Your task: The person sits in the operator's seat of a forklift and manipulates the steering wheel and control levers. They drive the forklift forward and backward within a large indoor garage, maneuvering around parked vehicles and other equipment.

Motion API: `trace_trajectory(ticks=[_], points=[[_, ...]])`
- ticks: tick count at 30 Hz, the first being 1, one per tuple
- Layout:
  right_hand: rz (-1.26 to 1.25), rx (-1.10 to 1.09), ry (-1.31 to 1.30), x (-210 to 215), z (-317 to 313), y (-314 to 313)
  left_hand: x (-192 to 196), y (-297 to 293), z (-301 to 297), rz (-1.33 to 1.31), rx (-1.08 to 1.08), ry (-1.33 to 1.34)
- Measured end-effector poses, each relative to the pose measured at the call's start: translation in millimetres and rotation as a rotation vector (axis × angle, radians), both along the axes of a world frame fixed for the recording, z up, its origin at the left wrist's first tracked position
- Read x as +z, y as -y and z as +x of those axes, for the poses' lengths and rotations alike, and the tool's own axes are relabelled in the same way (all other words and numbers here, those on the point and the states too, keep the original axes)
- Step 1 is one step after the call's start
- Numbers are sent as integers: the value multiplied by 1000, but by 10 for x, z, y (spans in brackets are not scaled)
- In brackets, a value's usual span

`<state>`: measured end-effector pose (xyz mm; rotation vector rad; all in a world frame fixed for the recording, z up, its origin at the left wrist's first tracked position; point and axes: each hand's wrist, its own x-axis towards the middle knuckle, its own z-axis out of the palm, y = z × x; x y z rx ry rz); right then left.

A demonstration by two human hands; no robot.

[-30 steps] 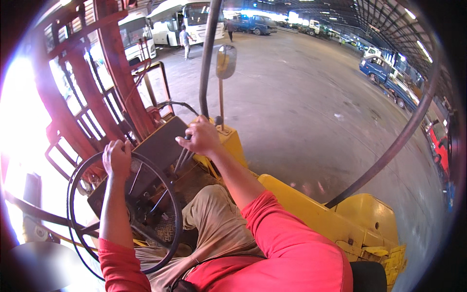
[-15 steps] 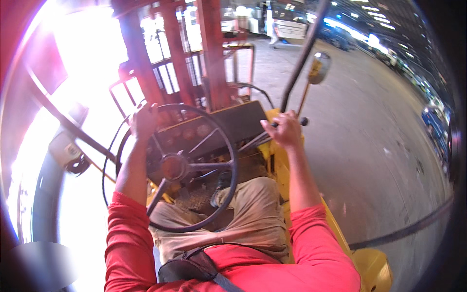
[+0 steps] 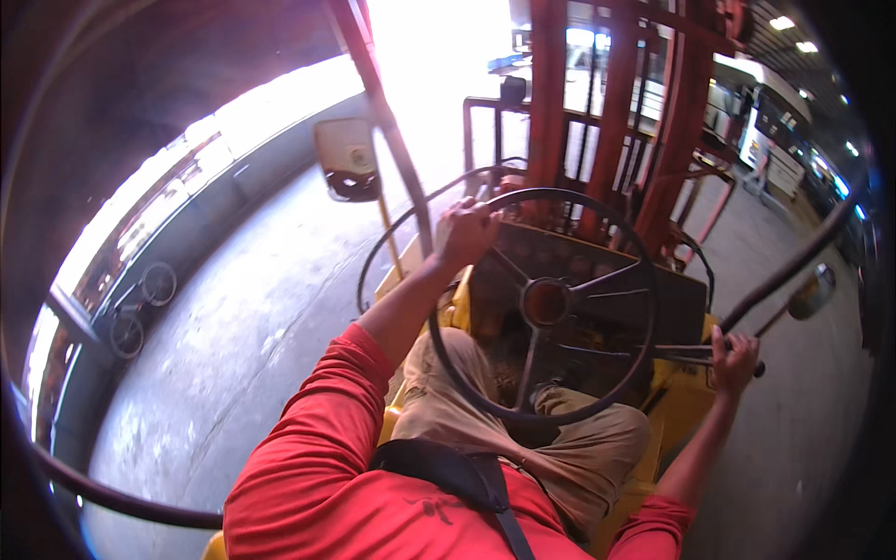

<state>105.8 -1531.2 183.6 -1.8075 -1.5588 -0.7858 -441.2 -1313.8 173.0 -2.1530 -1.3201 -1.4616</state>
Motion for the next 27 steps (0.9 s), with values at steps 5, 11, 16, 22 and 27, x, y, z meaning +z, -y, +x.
trace_trajectory(ticks=[5,11,16,22,27], points=[[-49,13,-51,63,-80,-39,-146,505,-364,56,22,-25],[52,-14,152,191,-233,48,-252,1090,-514,-130,-94,-35],[-223,1159,-547,710,-2159,817,-277,1207,-561,-120,-45,-22],[-971,2299,-524,648,-3283,1103,-194,1121,-636,-64,-77,11],[-1172,2453,-482,678,-3400,1008,-158,1068,-734,-83,-75,10]])
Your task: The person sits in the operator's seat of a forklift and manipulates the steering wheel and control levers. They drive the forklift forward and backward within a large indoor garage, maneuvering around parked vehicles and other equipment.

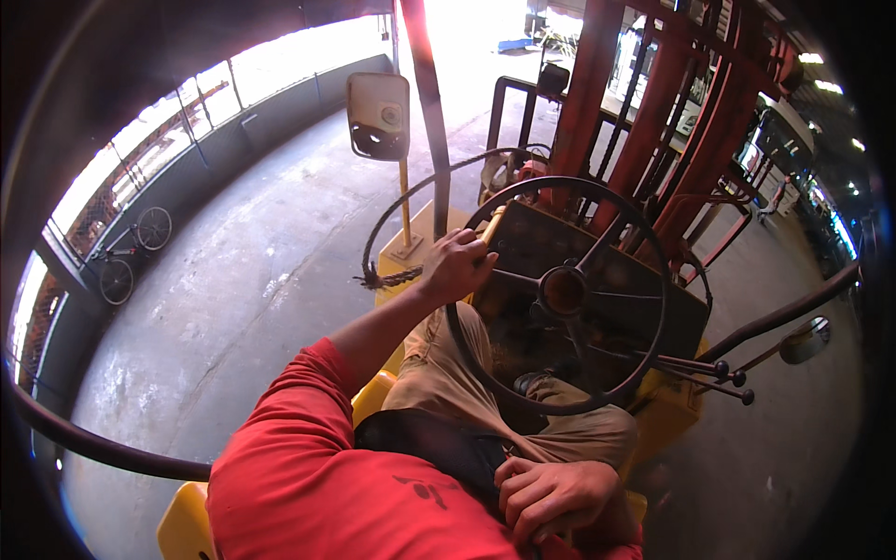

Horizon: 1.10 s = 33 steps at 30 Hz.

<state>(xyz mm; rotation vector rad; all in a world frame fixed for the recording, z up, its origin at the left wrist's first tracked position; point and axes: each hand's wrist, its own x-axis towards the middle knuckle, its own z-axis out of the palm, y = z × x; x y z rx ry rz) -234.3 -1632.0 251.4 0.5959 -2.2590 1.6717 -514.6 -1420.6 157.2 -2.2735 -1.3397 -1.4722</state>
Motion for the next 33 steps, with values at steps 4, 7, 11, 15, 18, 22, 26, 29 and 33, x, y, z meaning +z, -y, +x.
trace_trajectory(ticks=[4,7,11,15,18,22,26,29,33], points=[[102,13,-10,228,-98,-31,57,-19,-75,4,-9,-2],[43,30,-125,457,-216,-1,14,20,-182,-13,16,20],[-165,126,-264,810,-360,254,124,-50,-93,44,-36,52],[-183,218,-343,814,-408,207,166,-12,-173,24,7,66],[-87,149,-247,871,-528,103,206,-13,-229,27,42,80],[9,-90,-169,875,-500,94,226,-77,-242,57,26,134],[92,-626,-148,815,-222,-134,278,-90,-421,73,63,133],[383,-1340,-39,870,175,-175,356,-91,-376,79,27,132],[718,-2016,190,931,851,-449,406,-108,-403,50,-20,162]])
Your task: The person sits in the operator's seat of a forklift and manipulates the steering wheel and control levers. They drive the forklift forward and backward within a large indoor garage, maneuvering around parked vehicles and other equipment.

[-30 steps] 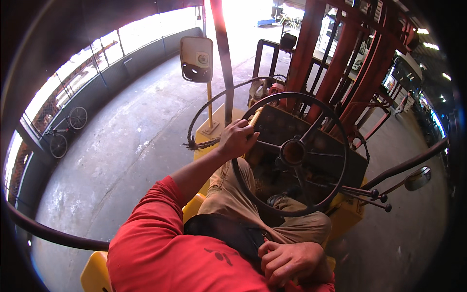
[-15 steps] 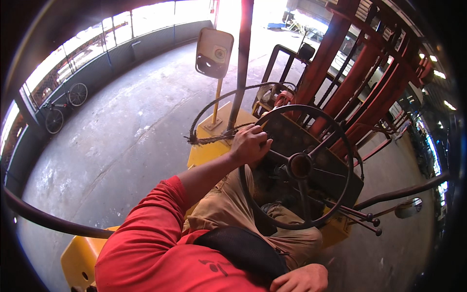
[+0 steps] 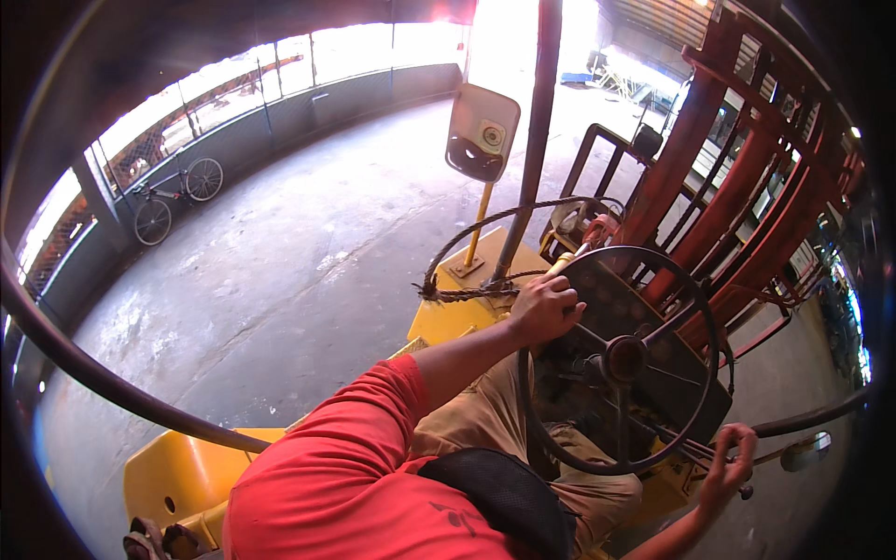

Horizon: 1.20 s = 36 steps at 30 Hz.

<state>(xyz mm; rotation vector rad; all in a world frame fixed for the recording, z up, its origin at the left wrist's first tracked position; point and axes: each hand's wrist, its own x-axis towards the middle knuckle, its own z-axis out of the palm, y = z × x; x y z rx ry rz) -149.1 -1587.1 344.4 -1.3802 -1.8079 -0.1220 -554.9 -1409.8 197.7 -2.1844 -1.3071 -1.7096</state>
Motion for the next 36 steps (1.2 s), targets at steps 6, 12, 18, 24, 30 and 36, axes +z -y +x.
trace_trajectory(ticks=[6,12,18,24,30,36], points=[[-42,-632,420,-227,1047,-481,123,-22,-112,24,-8,6],[-311,-753,409,-381,1175,-622,253,-85,-226,10,11,0],[-292,-746,440,-273,1124,-587,337,-245,-301,5,40,-16],[-129,-686,447,-245,808,-882,245,-579,-492,-17,45,-51],[156,-705,439,-330,420,-827,280,-649,-583,-97,-8,-52],[333,-666,180,-858,128,-455,328,-642,-423,-87,-9,-121]])
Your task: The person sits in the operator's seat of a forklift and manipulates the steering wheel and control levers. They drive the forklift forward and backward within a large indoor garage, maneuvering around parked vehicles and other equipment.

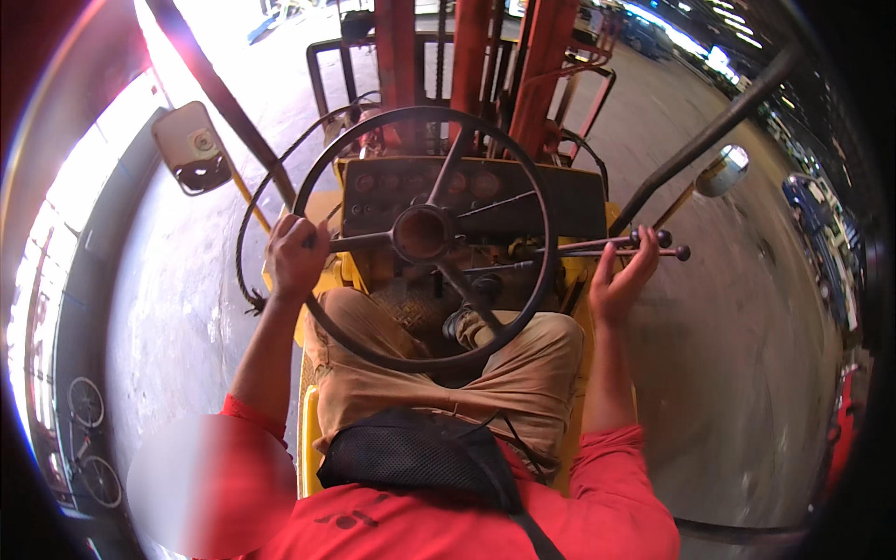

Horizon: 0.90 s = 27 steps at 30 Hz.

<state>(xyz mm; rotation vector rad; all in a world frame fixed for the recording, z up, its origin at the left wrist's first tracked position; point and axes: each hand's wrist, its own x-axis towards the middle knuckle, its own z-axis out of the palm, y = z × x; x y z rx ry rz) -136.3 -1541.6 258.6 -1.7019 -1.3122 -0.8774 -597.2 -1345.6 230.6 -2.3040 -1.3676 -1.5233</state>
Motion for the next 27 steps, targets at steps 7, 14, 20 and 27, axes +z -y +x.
trace_trajectory(ticks=[7,14,20,27], points=[[22,601,-1525,-1415,-450,111,175,-688,121,69,-59,-93],[-4,301,-2184,-1422,-479,-669,615,-1300,1201,25,-78,-111],[-65,658,-2010,-2051,-461,-1216,698,-1162,2383,135,-236,-145],[-157,1198,-1842,-1895,-521,-1513,153,235,3092,106,-724,-140]])
